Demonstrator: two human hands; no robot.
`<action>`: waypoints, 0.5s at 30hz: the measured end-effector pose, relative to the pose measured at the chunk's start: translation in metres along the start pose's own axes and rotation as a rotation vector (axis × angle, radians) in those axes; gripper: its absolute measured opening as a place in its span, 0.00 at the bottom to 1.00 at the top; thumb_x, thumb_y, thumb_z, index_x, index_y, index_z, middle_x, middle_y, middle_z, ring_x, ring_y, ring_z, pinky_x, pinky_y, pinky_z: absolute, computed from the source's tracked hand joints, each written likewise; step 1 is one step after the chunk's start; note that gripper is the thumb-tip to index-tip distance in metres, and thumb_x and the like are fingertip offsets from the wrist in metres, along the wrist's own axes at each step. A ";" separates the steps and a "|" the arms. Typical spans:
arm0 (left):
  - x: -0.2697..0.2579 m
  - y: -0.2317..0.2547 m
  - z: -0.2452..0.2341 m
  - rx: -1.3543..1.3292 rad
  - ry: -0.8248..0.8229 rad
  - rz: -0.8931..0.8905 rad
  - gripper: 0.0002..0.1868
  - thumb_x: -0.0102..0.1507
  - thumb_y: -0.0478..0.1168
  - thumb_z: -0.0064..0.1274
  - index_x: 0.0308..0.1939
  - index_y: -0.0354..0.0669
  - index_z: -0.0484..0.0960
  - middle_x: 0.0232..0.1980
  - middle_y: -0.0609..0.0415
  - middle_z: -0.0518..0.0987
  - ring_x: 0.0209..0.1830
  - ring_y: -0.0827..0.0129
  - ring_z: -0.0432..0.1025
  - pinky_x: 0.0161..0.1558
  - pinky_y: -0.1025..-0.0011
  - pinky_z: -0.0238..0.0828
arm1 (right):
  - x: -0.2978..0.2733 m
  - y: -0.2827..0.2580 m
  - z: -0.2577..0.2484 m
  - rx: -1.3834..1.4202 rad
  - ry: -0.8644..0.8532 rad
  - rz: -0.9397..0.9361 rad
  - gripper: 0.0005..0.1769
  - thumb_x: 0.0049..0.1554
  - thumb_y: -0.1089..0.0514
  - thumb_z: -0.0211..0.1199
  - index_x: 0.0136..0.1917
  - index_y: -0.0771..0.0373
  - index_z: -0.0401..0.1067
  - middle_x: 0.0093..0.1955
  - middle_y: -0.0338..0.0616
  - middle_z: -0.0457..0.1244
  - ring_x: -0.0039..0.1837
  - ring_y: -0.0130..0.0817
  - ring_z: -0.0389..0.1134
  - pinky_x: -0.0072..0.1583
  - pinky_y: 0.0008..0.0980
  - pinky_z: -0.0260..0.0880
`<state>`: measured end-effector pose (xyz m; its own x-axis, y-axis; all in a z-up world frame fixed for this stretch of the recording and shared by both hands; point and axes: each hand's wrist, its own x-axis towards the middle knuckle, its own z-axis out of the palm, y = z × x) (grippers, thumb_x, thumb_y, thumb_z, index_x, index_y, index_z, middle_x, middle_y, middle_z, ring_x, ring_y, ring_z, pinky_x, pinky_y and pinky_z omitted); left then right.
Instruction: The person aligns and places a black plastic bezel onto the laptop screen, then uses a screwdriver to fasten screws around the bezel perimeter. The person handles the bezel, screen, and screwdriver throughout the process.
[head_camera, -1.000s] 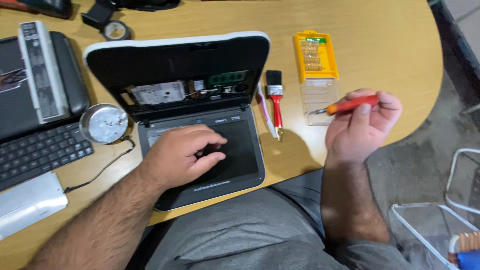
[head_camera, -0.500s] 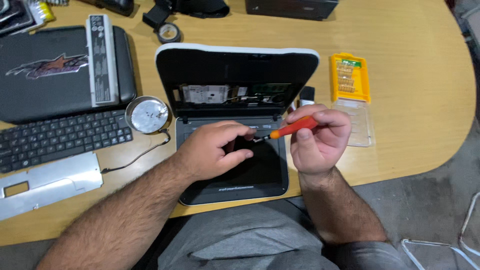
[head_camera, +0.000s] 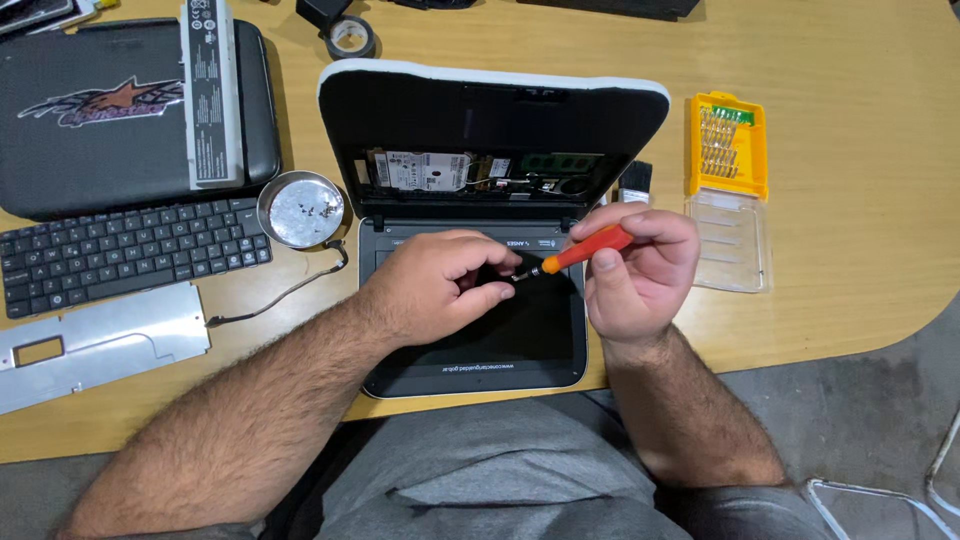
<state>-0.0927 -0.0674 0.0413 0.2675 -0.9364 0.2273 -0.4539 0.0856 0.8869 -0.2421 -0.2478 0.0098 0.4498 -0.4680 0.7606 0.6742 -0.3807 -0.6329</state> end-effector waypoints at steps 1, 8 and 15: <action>0.000 0.001 0.000 0.001 -0.001 0.001 0.12 0.61 0.38 0.62 0.48 0.43 0.85 0.44 0.49 0.86 0.35 0.57 0.81 0.34 0.65 0.78 | 0.000 -0.001 0.001 0.000 0.002 -0.001 0.15 0.63 0.61 0.60 0.56 0.63 0.55 0.41 0.66 0.64 0.37 0.45 0.71 0.44 0.36 0.77; 0.002 0.004 0.001 0.002 -0.026 0.049 0.06 0.64 0.36 0.58 0.43 0.43 0.86 0.42 0.48 0.86 0.42 0.53 0.82 0.41 0.62 0.79 | 0.001 -0.004 0.005 -0.007 -0.031 0.000 0.15 0.62 0.64 0.60 0.56 0.63 0.55 0.42 0.66 0.65 0.38 0.45 0.71 0.44 0.36 0.77; -0.001 -0.001 0.002 0.042 -0.025 0.037 0.04 0.66 0.36 0.55 0.40 0.44 0.85 0.39 0.50 0.85 0.43 0.55 0.82 0.43 0.63 0.79 | 0.001 -0.007 0.007 -0.030 -0.040 -0.001 0.14 0.62 0.65 0.60 0.56 0.63 0.56 0.44 0.64 0.66 0.40 0.43 0.71 0.45 0.35 0.76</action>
<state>-0.0944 -0.0672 0.0397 0.2286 -0.9411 0.2493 -0.4990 0.1067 0.8600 -0.2419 -0.2403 0.0158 0.4731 -0.4354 0.7659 0.6567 -0.4053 -0.6360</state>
